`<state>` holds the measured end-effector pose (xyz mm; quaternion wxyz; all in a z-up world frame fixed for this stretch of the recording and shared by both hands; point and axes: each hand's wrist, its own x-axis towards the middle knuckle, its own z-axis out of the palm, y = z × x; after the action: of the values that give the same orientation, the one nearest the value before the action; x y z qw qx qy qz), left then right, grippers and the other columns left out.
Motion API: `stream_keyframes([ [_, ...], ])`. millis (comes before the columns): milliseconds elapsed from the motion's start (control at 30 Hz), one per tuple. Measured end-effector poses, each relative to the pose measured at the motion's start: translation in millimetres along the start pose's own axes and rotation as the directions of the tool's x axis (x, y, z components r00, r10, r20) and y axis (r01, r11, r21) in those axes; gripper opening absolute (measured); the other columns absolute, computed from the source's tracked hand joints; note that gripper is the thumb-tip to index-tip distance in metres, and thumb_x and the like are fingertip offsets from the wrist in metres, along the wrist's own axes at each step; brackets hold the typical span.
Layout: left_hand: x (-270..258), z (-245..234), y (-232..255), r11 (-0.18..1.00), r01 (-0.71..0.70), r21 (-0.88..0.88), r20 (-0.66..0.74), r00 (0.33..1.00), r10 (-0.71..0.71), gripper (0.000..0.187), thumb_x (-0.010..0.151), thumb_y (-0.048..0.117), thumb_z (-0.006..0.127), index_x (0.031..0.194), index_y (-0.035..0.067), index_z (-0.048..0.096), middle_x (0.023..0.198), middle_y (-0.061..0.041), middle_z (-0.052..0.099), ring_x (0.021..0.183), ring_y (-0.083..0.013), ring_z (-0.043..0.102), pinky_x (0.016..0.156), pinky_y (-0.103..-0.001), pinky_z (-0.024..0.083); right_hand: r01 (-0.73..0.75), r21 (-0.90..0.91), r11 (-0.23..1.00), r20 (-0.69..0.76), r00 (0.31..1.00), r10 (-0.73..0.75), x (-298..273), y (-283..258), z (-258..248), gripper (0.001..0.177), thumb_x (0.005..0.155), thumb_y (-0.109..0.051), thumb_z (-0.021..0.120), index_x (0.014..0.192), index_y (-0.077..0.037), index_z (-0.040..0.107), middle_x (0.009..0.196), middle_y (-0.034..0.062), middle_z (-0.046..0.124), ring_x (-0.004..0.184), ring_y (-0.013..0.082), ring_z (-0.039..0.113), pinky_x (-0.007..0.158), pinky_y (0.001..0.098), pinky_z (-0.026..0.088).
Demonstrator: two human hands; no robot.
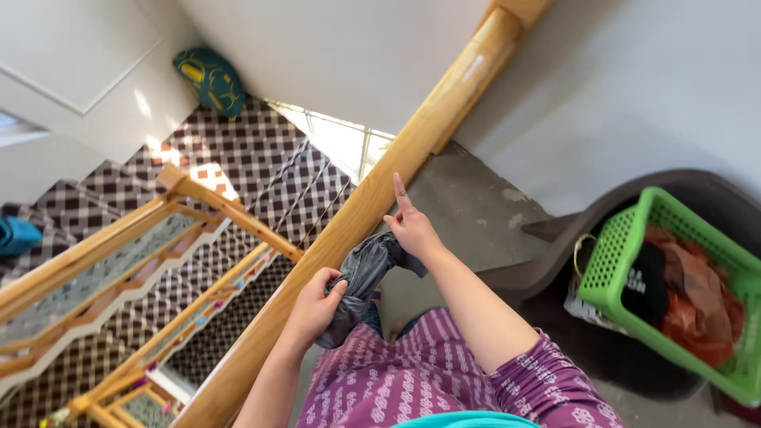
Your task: Cleaning a wooden staircase railing using a cloth.
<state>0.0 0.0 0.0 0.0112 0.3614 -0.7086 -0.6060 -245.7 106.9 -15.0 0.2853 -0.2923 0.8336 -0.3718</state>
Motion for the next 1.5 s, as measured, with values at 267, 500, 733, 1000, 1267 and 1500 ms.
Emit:
stream_keyframes([
  [267,55.1,22.6,32.9,0.99,0.089,0.111,0.071,0.993,-0.097,0.023,0.093,0.025,0.067,0.106,0.006,0.066,0.092,-0.006,0.073,0.089,-0.0158,0.067,0.081,-0.032,0.053,0.174,0.087,0.981,0.462,0.865,-0.194,36.6,78.6,-32.3,0.079,0.098,-0.012,0.065,0.165,-0.036,0.032,0.091,-0.0069,0.055,0.078,0.0098,0.058,0.077,0.0312,0.052],
  [500,133.6,56.8,133.3,1.0,-0.013,-0.003,-0.082,0.997,0.013,0.021,0.093,0.022,0.068,0.104,0.004,0.067,0.093,-0.006,0.07,0.09,-0.0148,0.063,0.081,-0.032,0.052,-0.309,0.562,0.768,0.608,0.783,-0.13,91.7,76.4,-197.4,0.058,0.085,-0.009,0.074,0.139,-0.015,0.055,0.105,-0.0028,0.055,0.095,0.0081,0.056,0.087,0.0256,0.049],
  [733,314.8,113.3,219.0,0.978,-0.114,0.174,0.174,0.981,0.083,0.024,0.094,0.026,0.067,0.105,0.005,0.067,0.093,-0.006,0.07,0.09,-0.0153,0.063,0.082,-0.032,0.052,0.393,0.136,0.909,0.087,0.91,-0.406,159.7,135.9,-323.6,0.023,0.079,-0.003,0.075,0.101,-0.003,0.068,0.112,0.0098,0.063,0.107,0.0227,0.063,0.094,0.0323,0.05],
  [1000,495.7,159.3,313.0,0.971,-0.175,0.162,-0.02,0.983,0.181,0.036,0.09,0.037,0.073,0.107,0.005,0.072,0.104,-0.011,0.072,0.101,-0.0219,0.067,0.09,-0.038,0.054,0.337,0.073,0.939,-0.499,0.827,-0.258,281.9,137.0,-377.9,0.02,0.094,-0.013,0.075,0.107,0.0,0.067,0.111,0.0106,0.064,0.104,0.0265,0.063,0.093,0.0365,0.051],
  [1267,570.8,256.1,312.6,0.82,0.023,0.571,-0.223,0.966,0.128,0.06,0.093,0.054,0.064,0.133,0.011,0.054,0.136,-0.015,0.057,0.131,-0.0347,0.048,0.103,-0.057,0.04,-0.256,0.175,0.951,-0.36,0.882,0.303,410.1,240.3,-286.9,0.063,0.102,-0.056,0.057,0.113,0.006,0.06,0.111,0.0259,0.065,0.105,0.0409,0.064,0.091,0.0469,0.052],
  [1500,622.0,312.5,311.6,0.734,0.087,0.674,-0.165,0.986,0.035,0.05,0.1,0.055,0.048,0.119,0.011,0.057,0.125,-0.013,0.06,0.119,-0.0339,0.058,0.095,-0.064,0.039,-0.471,0.114,0.875,-0.282,0.829,0.483,448.2,226.2,-289.1,0.089,0.095,-0.066,0.057,0.135,0.012,0.044,0.132,0.037,0.057,0.124,0.0494,0.056,0.102,0.048,0.047],
])
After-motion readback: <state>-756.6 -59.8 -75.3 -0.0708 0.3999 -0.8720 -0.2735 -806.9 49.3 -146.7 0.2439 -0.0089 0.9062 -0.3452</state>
